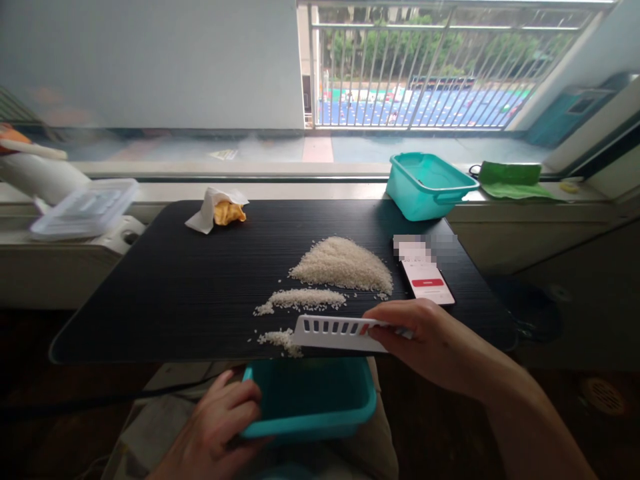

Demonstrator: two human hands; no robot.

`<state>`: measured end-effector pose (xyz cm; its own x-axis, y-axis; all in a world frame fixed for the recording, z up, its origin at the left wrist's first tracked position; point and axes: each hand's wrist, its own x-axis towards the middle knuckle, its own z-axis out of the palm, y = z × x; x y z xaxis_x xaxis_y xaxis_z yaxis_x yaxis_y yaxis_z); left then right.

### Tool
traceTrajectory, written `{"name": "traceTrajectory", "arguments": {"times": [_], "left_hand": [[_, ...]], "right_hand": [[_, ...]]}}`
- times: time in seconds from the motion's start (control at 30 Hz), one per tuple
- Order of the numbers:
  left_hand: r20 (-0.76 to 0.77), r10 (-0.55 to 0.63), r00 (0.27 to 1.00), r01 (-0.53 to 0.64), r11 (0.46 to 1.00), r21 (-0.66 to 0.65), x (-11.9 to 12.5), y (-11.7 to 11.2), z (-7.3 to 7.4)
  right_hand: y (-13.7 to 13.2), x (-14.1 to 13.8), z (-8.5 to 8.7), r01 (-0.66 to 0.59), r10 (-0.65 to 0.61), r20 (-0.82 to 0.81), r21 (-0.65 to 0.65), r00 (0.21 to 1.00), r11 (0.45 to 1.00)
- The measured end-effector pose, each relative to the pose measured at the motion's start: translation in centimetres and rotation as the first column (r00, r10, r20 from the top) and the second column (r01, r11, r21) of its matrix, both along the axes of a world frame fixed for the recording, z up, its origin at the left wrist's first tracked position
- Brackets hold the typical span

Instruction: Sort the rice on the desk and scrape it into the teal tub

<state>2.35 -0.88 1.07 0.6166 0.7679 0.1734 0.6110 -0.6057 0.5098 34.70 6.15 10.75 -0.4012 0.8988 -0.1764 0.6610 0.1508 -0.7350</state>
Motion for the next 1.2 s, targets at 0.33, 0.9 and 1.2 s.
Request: {"name": "traceTrajectory", "arguments": {"times": [0.33,0.9,1.2], "left_hand": [[-0.025,0.002,1.000,-0.002,1.000,0.000,-0.1,0.0,0.0],[-0.006,0.023,1.000,-0.023,0.999,0.033,-0.6,0.0,0.1],[-0.048,0.009,0.999,-0.008,1.000,0.019,-0.4,0.1,0.0]], "right_hand": [[-0.8,0.5,0.2,0.042,-0.043,-0.019,-0.033,0.999,0.999],[1.3,-0.9,-0.4,-0.019,0.017,0.025,0.081,1.000,0.997],[0.4,-0.5,0.3,-0.059,0.059,0.032,-0.019,0.998,0.998]]}}
